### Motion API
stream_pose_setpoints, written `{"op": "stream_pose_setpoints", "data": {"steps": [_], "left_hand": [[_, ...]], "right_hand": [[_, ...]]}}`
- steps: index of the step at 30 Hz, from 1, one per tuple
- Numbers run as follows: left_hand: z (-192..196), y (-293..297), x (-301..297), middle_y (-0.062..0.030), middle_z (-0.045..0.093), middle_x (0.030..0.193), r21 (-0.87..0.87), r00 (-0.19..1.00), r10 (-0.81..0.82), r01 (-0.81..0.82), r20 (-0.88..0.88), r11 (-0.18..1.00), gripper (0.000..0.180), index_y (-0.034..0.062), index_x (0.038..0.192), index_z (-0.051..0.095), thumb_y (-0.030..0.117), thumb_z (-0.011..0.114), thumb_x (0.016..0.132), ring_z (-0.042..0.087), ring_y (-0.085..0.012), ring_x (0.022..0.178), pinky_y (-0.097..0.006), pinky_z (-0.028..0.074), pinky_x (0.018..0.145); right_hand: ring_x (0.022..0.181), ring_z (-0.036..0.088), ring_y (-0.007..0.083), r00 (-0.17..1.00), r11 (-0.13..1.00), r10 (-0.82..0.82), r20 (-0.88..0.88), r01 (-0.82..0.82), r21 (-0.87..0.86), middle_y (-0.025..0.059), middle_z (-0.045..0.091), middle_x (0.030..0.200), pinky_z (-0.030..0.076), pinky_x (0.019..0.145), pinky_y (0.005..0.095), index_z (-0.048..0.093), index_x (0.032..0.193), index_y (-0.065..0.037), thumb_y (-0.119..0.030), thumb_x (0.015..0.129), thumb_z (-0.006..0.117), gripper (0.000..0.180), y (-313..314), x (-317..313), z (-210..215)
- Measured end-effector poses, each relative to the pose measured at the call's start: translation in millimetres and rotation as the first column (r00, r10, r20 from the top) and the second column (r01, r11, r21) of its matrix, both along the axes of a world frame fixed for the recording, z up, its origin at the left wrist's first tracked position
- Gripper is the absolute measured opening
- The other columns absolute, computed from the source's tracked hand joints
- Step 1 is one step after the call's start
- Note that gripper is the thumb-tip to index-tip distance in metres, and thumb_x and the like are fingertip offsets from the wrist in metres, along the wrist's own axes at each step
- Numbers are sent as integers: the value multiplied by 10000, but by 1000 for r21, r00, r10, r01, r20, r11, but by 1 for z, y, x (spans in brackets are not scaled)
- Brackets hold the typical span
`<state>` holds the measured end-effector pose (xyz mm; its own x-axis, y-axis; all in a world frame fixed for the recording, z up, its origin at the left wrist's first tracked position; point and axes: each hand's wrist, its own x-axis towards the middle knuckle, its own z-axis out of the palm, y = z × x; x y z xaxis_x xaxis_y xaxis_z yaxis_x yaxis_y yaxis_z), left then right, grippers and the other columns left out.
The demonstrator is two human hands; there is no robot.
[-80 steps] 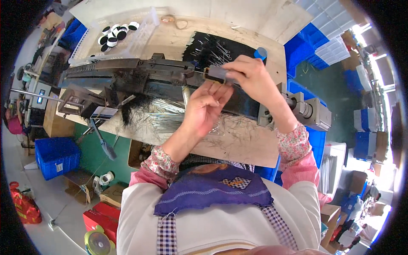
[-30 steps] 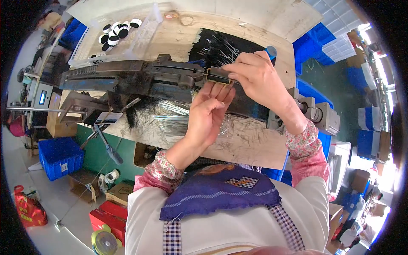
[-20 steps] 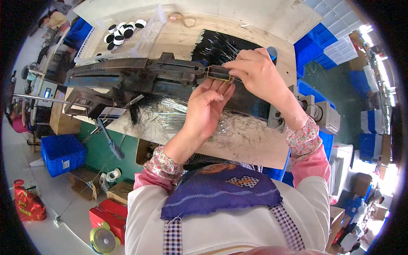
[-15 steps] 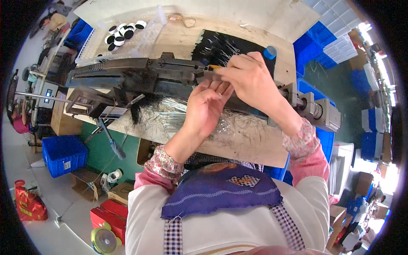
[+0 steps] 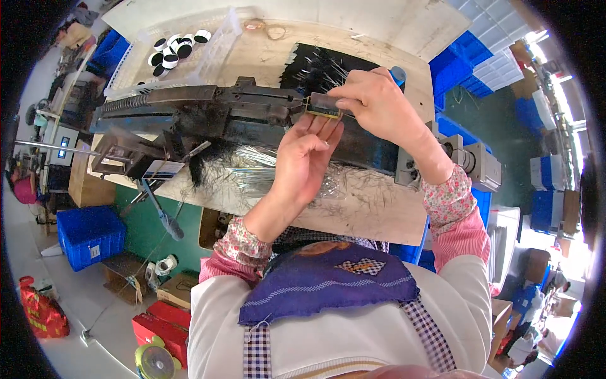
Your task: Assembling fine black fibers onto a template strip for eyelash manufacturing.
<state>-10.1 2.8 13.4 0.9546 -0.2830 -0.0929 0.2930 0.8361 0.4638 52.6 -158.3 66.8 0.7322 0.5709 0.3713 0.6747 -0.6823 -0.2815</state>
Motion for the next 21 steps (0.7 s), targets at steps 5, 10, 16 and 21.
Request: {"op": "stream_pose_setpoints", "data": {"steps": [5,10,16,21], "left_hand": [[0,2,2,-145,504,1275,-3,999,-32,32,9,999,510,-63,1208,438,-108,401,701,464,-242,1241,-376,340,1089],[-1,3,2,-117,512,1267,1,998,-57,57,-16,998,486,-42,1199,451,-106,394,721,483,-212,1215,-348,373,1053],[-5,3,1,-108,542,1220,13,1000,-28,28,4,1000,476,-40,1184,458,-113,385,719,494,-212,1195,-365,358,1062],[-12,3,5,-76,552,1030,-7,1000,-18,18,17,1000,258,-9,925,486,-109,404,702,529,-202,1058,-362,381,1016]], "right_hand": [[740,555,241,997,998,43,58,-41,-42,64,553,720,391,778,335,701,934,-96,-97,765,650,176,2,-4,3],[800,603,248,999,999,16,31,-15,-34,59,588,776,423,787,389,686,938,-128,-142,793,620,160,-4,-1,1],[665,634,345,980,981,-192,57,192,-2,111,639,799,512,581,453,604,985,-36,-147,846,564,182,10,-31,33],[652,621,386,981,947,-183,-57,161,-279,203,619,680,483,562,468,534,1133,5,-94,811,556,338,25,-38,8]]}}
